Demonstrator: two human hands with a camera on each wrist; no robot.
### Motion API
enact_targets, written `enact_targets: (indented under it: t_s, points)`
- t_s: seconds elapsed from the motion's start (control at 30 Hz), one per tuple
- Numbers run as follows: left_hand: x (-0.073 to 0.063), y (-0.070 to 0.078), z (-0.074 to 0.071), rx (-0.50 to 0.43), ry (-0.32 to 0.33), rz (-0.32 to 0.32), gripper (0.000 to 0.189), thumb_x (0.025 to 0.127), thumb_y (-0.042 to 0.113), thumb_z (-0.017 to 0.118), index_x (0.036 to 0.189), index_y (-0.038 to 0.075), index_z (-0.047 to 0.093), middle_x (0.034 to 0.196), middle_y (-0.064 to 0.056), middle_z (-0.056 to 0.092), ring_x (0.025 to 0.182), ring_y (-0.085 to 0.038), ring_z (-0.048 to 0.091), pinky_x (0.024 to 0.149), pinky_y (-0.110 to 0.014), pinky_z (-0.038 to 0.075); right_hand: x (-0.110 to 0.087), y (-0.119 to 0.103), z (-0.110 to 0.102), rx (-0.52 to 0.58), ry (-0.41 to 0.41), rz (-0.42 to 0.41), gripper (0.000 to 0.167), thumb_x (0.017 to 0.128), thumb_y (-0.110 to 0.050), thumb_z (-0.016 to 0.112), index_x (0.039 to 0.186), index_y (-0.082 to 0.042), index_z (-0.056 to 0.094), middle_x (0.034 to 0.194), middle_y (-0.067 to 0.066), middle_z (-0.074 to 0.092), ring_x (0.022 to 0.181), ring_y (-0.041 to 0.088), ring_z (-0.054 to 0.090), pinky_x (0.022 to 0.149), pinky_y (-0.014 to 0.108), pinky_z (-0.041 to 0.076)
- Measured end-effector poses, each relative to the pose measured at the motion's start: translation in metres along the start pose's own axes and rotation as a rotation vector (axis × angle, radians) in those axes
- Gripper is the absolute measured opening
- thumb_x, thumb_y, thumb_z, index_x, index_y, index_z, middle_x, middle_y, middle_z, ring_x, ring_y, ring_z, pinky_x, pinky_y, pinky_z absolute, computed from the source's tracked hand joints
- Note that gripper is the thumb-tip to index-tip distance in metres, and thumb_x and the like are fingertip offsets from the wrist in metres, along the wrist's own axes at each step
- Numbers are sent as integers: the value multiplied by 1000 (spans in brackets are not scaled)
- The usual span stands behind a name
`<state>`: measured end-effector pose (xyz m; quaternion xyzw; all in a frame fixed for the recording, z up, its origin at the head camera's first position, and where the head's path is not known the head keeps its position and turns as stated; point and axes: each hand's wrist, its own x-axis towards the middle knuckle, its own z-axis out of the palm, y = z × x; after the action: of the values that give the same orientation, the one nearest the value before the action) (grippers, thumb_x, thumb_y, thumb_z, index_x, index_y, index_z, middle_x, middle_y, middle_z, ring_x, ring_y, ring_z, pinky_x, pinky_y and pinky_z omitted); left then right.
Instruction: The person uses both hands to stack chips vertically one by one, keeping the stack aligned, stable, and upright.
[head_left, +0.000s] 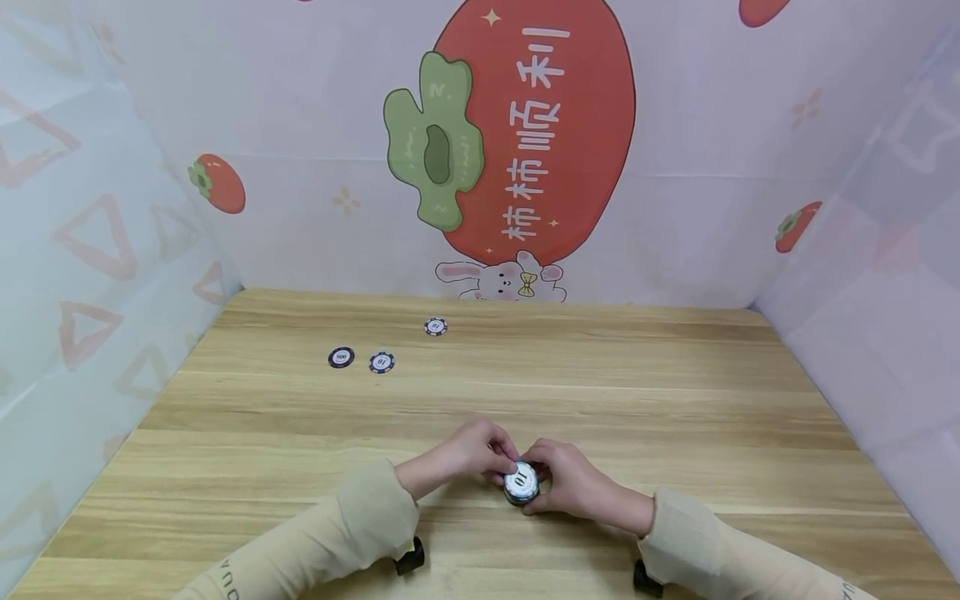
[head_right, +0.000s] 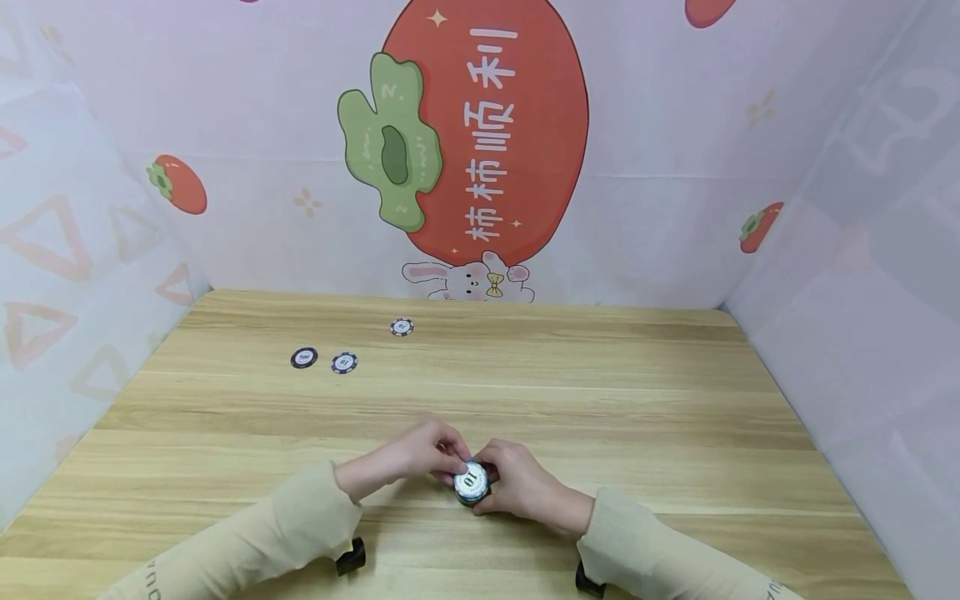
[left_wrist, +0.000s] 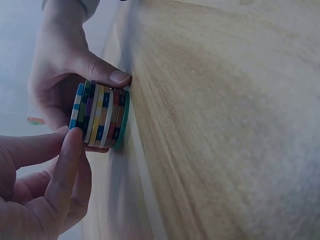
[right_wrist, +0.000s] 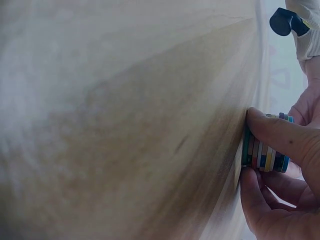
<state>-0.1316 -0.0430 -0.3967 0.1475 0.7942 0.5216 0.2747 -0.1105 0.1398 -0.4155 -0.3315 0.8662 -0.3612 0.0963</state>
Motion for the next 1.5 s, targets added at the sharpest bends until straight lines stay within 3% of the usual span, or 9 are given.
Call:
enact_targets:
  t_s: [0.53,0.9,1.2,1.5]
  points:
    - [-4,4,5,131,53,49,8,73,-5,70,74,-3,62,62,-2,59,50,-7,53,51,-24,50,0,0,-1,-9,-5,-3,40,58,-14,85,91,-8,63,86,-6,57,78,4,54,69,19,47]
    - [-5,5,4,210,73,99,10,72,0,72,73,1,62,62,-2,60,52,-8,53,47,-17,41,0,0,0,-16,-3,0,40,58,-14,85,92,-8,63,86,-6,58,78,4,54,69,20,47]
    - [-3,2,-9,306,80,107,8,77,6,69,76,4,62,65,1,58,53,-8,51,48,-20,40,3,-1,-1,-30,-6,6,43,55,-13,86,91,-7,63,85,-4,59,79,6,56,71,21,47]
    - [2,1,-30,383,96,68,8,76,7,71,75,5,63,64,1,59,54,-9,52,49,-20,42,7,-2,-3,-16,-45,67,42,55,-14,86,89,-9,62,86,-4,59,78,6,56,69,21,47]
